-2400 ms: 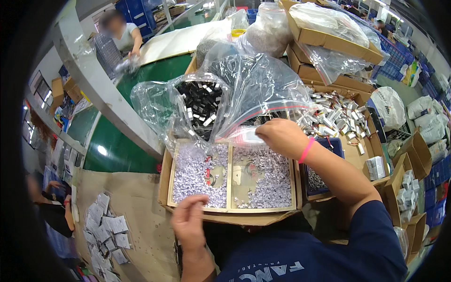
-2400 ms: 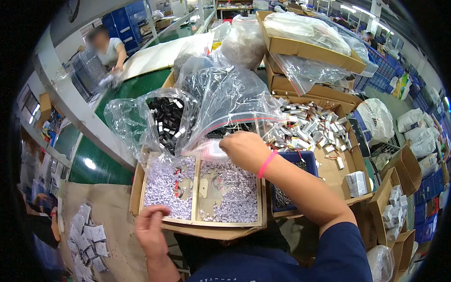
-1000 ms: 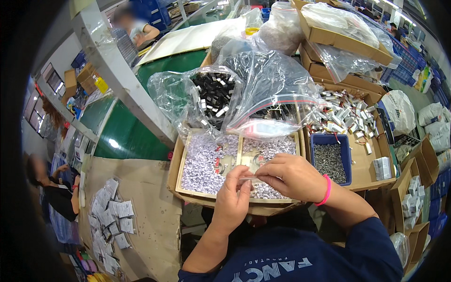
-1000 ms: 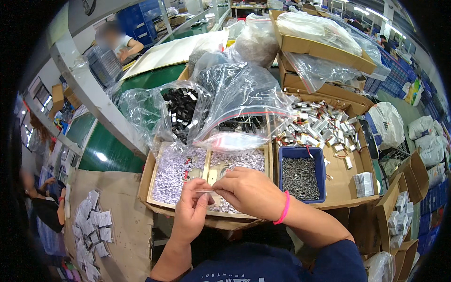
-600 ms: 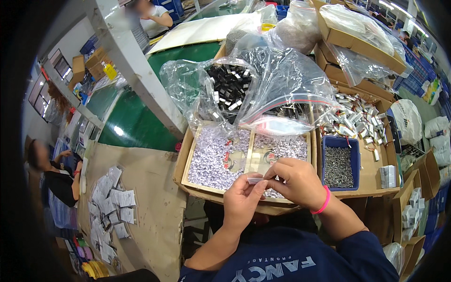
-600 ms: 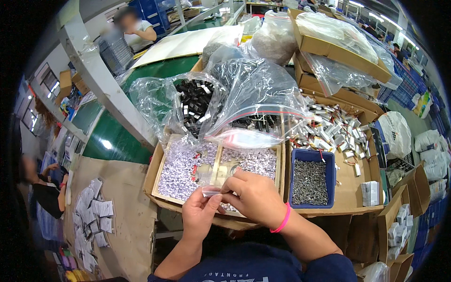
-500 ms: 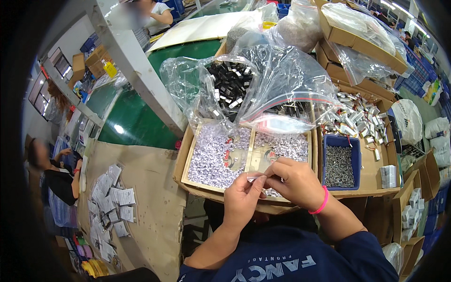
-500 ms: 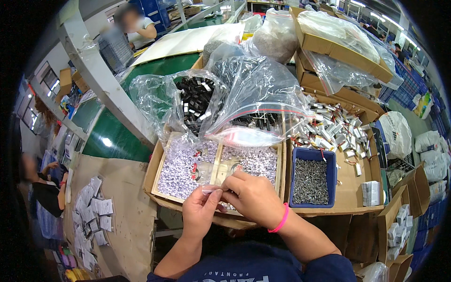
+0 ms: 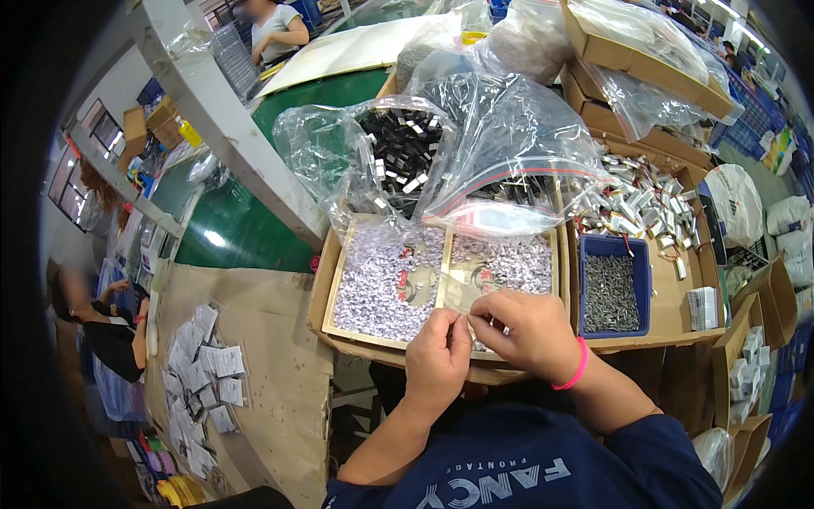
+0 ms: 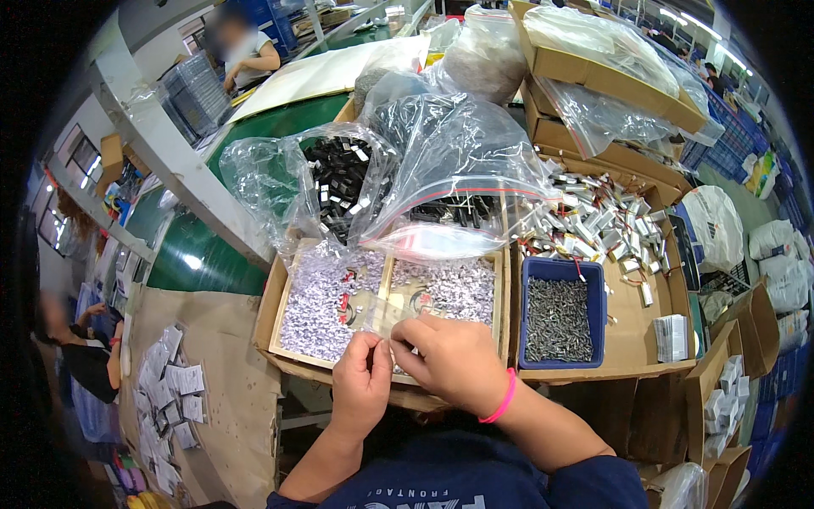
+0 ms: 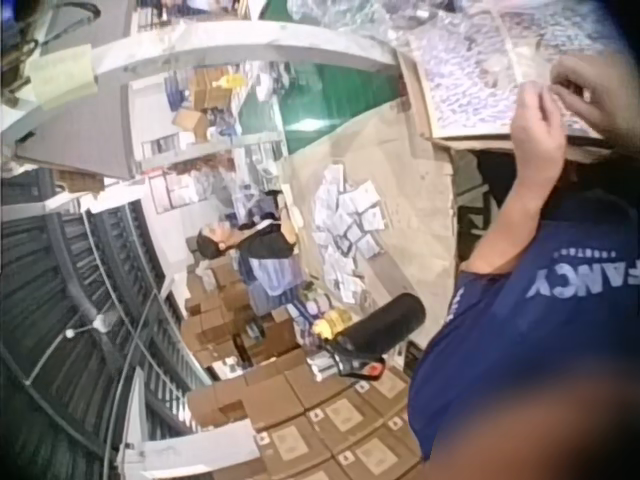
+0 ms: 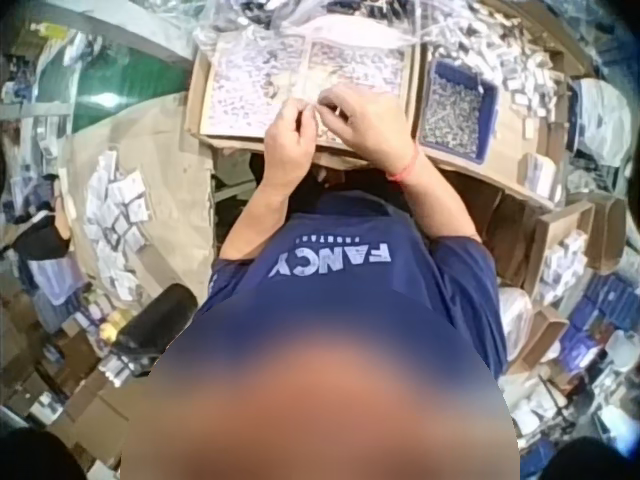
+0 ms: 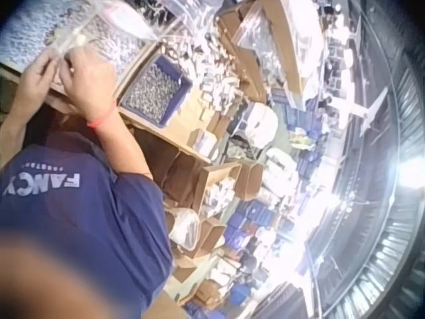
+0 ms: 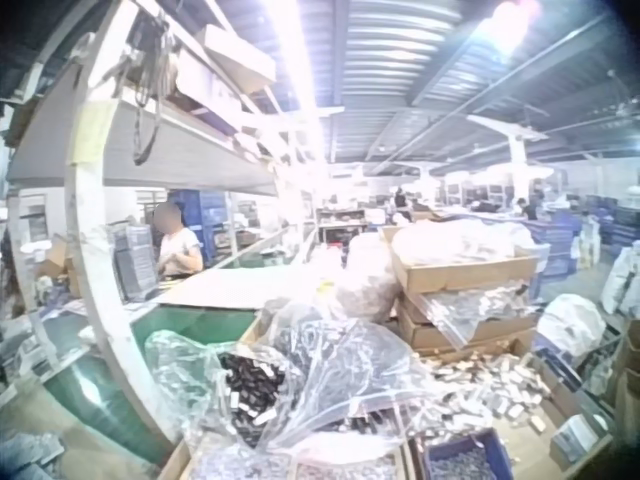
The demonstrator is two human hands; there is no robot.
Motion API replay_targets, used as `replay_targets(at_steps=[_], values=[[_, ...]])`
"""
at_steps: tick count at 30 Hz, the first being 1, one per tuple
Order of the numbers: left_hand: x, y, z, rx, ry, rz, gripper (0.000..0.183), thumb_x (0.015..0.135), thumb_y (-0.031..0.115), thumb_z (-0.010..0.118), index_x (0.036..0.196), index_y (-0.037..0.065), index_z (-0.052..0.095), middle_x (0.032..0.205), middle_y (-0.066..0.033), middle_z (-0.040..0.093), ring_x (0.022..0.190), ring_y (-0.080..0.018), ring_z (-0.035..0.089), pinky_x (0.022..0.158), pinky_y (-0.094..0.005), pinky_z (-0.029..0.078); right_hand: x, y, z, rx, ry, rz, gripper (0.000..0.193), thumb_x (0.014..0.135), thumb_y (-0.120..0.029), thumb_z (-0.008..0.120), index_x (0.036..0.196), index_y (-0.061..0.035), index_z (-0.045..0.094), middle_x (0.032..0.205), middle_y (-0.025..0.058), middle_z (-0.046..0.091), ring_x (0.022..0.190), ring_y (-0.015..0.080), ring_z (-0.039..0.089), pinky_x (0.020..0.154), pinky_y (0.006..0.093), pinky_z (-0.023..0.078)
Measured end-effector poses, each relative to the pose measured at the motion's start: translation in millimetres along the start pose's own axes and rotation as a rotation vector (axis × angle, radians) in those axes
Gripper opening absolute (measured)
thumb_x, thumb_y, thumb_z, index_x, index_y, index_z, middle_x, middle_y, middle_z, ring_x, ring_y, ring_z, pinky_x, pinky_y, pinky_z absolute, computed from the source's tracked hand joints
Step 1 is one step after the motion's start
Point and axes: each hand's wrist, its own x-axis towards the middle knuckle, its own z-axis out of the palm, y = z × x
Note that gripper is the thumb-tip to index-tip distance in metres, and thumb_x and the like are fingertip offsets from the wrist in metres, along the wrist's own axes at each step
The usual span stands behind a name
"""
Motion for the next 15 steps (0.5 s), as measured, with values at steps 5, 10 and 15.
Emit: replay_targets(at_steps=[5, 10, 15], values=[[4, 3, 2, 0.136, 0.033, 0.114, 0.008, 0.085, 0.008, 0.059, 0.088, 0.002, 0.055, 0.069, -0.0154, 0.058, 0.058, -0.0285, 0.057, 0.055, -0.0342, 0.045, -2, 0, 5, -0.114, 0.171, 0.005, 0.014, 0.074, -0.006, 0.07, 0.085, -0.0052, 0.062, 0.068, 0.0081, 0.061, 0.057, 0.0222, 0.063, 0.05, 0.0292, 0.049], [16, 15, -24, -0.047, -0.227, -0.16, 0.01, 0.086, 0.011, 0.058, 0.086, 0.001, 0.055, 0.066, -0.0155, 0.057, 0.055, -0.0264, 0.056, 0.055, -0.0337, 0.045, 8, -1, -21, -0.148, 0.014, -0.258, 0.015, 0.075, -0.014, 0.064, 0.089, -0.0101, 0.06, 0.069, 0.003, 0.053, 0.063, 0.0204, 0.058, 0.047, 0.0329, 0.045], [38, 27, -53, 0.042, -0.541, -0.026, 0.009, 0.088, 0.009, 0.055, 0.088, 0.0, 0.057, 0.066, -0.0053, 0.055, 0.059, -0.0098, 0.047, 0.055, -0.0268, 0.041, 35, -5, -56, -0.362, -0.37, -0.678, 0.01, 0.076, -0.019, 0.059, 0.078, -0.011, 0.064, 0.086, 0.0004, 0.052, 0.084, 0.0151, 0.052, 0.062, 0.0286, 0.046]])
